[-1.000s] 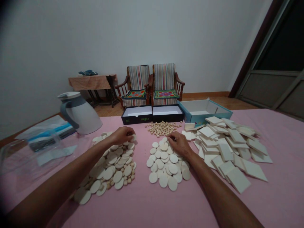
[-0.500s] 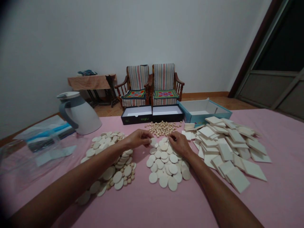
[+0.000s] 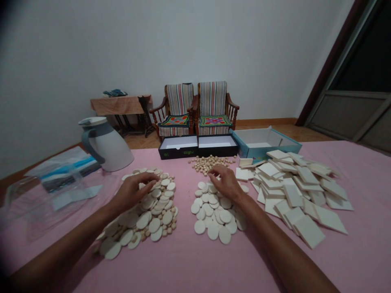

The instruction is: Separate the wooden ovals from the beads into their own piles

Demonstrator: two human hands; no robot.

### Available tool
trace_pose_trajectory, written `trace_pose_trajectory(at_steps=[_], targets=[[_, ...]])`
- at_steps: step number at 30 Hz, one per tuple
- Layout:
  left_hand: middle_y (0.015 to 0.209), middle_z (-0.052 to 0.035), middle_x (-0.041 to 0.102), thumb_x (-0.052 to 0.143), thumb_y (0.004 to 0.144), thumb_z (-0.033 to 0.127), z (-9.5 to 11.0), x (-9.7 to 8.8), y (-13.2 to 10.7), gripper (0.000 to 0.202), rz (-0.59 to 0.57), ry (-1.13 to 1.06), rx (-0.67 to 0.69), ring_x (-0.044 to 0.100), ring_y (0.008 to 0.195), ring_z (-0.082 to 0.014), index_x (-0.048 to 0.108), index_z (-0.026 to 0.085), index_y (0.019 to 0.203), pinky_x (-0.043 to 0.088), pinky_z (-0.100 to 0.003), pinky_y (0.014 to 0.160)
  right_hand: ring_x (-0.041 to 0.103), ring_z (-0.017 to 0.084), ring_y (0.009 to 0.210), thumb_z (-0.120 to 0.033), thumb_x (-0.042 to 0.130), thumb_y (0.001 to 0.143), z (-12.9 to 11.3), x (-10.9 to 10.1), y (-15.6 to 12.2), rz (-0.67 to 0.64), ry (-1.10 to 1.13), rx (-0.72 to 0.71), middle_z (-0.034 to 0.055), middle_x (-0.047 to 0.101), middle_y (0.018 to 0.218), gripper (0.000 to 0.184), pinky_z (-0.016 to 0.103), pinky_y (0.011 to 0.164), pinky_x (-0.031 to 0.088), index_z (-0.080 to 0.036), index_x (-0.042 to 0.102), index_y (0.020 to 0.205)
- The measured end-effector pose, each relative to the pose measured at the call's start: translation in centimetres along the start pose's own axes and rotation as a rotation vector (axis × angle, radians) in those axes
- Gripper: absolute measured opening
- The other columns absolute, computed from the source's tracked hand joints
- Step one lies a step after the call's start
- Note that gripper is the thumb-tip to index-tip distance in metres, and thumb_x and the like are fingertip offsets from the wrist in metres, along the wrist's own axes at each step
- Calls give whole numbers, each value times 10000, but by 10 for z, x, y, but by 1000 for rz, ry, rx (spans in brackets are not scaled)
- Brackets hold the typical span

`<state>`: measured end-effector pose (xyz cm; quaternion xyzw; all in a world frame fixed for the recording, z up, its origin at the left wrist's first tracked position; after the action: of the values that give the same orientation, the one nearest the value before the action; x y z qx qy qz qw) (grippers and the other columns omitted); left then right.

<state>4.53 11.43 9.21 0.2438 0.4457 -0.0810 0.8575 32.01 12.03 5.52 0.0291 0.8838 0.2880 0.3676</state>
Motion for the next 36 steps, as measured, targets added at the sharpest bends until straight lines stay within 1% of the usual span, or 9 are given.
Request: trace_pose_trajectory(at_steps=[4, 7, 14, 19, 23, 26, 29, 32, 36], targets=[[940, -64, 719, 509, 843, 280, -6, 1, -20, 215, 8, 112, 63, 654, 882, -204, 693, 190, 909, 496, -318, 797, 598, 154, 780, -155, 562, 793, -55, 51, 11, -197, 38, -129, 55, 663, 904, 173, 290, 728, 462, -177, 647, 943], [910, -75, 713, 514, 841, 271, -6, 7, -25, 203, 22, 165, 89, 645, 861, -214, 693, 190, 891, 493, -338, 789, 567, 192, 948, -101, 573, 764, -84, 91, 17, -290, -40, -220, 85, 639, 1005, 267, 333, 850, 433, -168, 615, 1018], [927, -87, 691, 465, 893, 279, -6, 12, -32, 228, 86, 288, 169, 609, 887, -223, 673, 187, 893, 468, -378, 825, 528, 194, 936, -124, 574, 745, -89, 142, 27, -412, -151, -144, 74, 603, 985, 254, 306, 824, 404, -176, 587, 993], [966, -85, 690, 470, 909, 271, -14, 8, -39, 220, 153, 279, 174, 607, 931, -222, 670, 184, 928, 463, -386, 862, 519, 193, 919, -131, 555, 753, -85, 126, 23, -355, -125, -149, 76, 596, 957, 221, 301, 819, 407, -167, 583, 969], [973, -86, 692, 476, 908, 281, -17, 7, -41, 220, 165, 233, 160, 608, 942, -222, 675, 187, 923, 468, -384, 872, 530, 209, 932, -115, 533, 750, -70, 71, 15, -277, -193, -146, 93, 598, 965, 255, 321, 825, 412, -162, 589, 994], [954, -83, 692, 471, 906, 279, -17, 8, -41, 223, 151, 211, 156, 607, 931, -221, 675, 187, 908, 470, -378, 861, 547, 236, 924, -152, 548, 760, -44, 24, 5, -248, -365, -31, 106, 609, 963, 246, 340, 801, 414, -173, 611, 997], [946, -79, 691, 470, 906, 281, -18, 10, -40, 222, 142, 196, 147, 605, 931, -220, 669, 185, 915, 469, -374, 858, 567, 266, 906, -137, 593, 723, -28, -3, -5, -272, -501, 74, 114, 630, 919, 236, 359, 778, 411, -177, 644, 949], [950, -87, 688, 468, 908, 284, -20, 10, -39, 228, 147, 186, 149, 601, 932, -221, 663, 169, 926, 470, -379, 862, 572, 251, 938, -161, 599, 758, -44, 5, -8, -282, -371, 27, 103, 636, 959, 231, 356, 804, 417, -192, 641, 983], [937, -87, 685, 466, 911, 272, -19, 10, -40, 218, 150, 185, 160, 601, 913, -218, 656, 164, 918, 477, -384, 843, 560, 189, 987, -69, 528, 793, -96, 58, -4, -398, -57, -149, 73, 628, 1060, 310, 319, 830, 430, -202, 602, 1063]])
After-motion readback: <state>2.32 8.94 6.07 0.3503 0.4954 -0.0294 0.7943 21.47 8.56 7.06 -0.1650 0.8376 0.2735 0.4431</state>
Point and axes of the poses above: each hand's wrist, its own y-axis towards the middle knuckle, its own x-axis out of the palm, z = x × y, the point moved 9 cm from there along y, towards the middle knuckle
